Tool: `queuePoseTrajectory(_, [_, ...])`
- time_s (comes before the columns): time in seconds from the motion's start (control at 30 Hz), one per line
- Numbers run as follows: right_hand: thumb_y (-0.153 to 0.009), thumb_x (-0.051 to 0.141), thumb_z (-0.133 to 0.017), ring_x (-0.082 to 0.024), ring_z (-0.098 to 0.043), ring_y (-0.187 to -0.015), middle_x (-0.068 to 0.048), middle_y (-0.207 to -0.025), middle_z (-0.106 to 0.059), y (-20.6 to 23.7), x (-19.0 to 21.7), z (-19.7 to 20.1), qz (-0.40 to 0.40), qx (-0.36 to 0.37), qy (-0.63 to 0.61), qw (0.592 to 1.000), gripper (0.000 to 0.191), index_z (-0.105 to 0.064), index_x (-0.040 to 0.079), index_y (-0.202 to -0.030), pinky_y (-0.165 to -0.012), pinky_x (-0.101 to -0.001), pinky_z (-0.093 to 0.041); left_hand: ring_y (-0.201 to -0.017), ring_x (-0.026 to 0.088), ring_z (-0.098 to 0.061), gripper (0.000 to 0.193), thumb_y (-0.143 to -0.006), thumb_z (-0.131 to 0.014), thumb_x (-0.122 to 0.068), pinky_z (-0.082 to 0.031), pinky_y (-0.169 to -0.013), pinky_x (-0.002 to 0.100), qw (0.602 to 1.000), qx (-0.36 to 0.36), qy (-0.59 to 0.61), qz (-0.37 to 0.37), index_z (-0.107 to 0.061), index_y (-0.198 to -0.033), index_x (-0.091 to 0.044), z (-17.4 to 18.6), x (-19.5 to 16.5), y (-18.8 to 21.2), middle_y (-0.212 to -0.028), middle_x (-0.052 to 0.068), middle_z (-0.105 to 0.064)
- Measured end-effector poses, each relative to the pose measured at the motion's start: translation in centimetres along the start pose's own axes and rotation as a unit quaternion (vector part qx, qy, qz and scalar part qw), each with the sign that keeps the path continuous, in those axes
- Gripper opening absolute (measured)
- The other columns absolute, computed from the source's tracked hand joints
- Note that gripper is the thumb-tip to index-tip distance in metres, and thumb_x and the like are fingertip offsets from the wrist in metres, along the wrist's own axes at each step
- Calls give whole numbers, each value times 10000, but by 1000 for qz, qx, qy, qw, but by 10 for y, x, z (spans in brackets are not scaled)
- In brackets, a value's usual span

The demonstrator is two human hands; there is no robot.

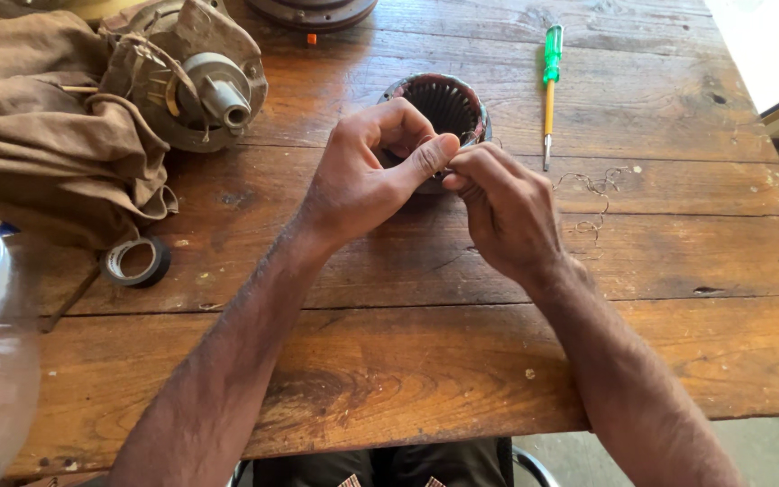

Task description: The person removes old copper winding wire from an electric motor stator on a wooden workbench. They pull and untangle wire from the stator slots by hand, gather the loose wire, and use a screwdriver to pry wire out of the slots.

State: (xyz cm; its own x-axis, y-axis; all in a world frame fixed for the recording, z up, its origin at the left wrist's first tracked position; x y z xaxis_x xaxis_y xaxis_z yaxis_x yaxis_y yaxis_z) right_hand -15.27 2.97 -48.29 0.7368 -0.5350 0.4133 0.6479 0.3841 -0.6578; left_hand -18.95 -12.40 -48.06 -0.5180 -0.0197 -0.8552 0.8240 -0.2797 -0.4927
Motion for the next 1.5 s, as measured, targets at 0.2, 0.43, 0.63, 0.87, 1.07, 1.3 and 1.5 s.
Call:
queuePoseTrajectory(0.2, [-1098,49,-615,-233,-693,-781,-108,-930,-661,0,-12,-3,-78,-20,-56,995,34,-615,21,-1078,-691,-342,-544,-796,54,-681,209,-997,-748,-252,-569,-728,236,999,40,18,4,-718,-958,-49,-4,7,0,-859,-16,-733])
queuePoseTrajectory(0.43, [-1115,89,-617,-270,-706,-918,-132,-1051,-682,8,-4,-1,-35,-45,-19,998,71,-607,20,-1127,-785,-385,-568,-866,86,-685,109,-1031,-681,-135,-564,-794,263,1000,-2,3,-20,-707,-1022,-30,-6,12,4,-918,28,-725])
queuePoseTrajectory(0.63, [-1132,149,-578,-163,-700,-759,-92,-943,-662,5,-16,-3,-57,-13,-65,996,135,-604,21,-1094,-644,-307,-563,-943,176,-643,59,-1029,-674,-32,-534,-817,321,978,-67,-176,-88,-705,-1071,-61,-19,8,12,-976,52,-715])
queuePoseTrajectory(0.87, [-1133,221,-547,-56,-594,-627,-12,-805,-603,9,-47,-9,-164,21,-212,963,220,-588,33,-1026,-516,-210,-488,-1088,268,-643,134,-971,-725,8,-538,-958,389,963,-38,-217,-152,-697,-1083,-59,-24,2,13,-1109,72,-706])
queuePoseTrajectory(1.07, [-1125,261,-530,-24,-523,-571,8,-849,-628,8,-55,-17,-236,-25,-360,902,242,-569,59,-998,-493,-188,-434,-1177,274,-625,204,-881,-768,-32,-535,-1039,401,962,-30,-223,-157,-702,-1073,-50,-21,-1,12,-1176,83,-693])
queuePoseTrajectory(1.3, [-1137,200,-618,-159,-641,-776,-87,-940,-641,8,-13,-4,-29,-45,-13,998,205,-629,16,-1048,-676,-318,-526,-1235,294,-581,274,-903,-859,-139,-515,-1061,426,962,-27,-220,-157,-698,-1112,-63,-23,-2,11,-1262,102,-654])
queuePoseTrajectory(1.5, [-1129,180,-617,-184,-657,-784,-110,-977,-654,9,-4,0,-36,-74,-3,997,182,-638,15,-1055,-680,-338,-538,-1299,293,-538,235,-871,-829,-91,-492,-1105,433,959,-45,-242,-144,-707,-1071,-70,-23,-7,17,-1328,95,-623])
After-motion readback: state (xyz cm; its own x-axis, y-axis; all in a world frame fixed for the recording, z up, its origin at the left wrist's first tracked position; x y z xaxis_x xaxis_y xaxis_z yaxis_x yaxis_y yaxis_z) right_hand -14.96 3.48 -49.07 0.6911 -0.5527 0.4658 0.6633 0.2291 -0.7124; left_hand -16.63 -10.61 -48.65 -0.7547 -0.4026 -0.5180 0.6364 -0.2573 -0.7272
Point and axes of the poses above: each hand's wrist, its own y-axis away from the middle knuckle, its own z-axis out of the back of the hand, x = y × z, the point moved 6 cm from there along -y, towards the middle knuckle
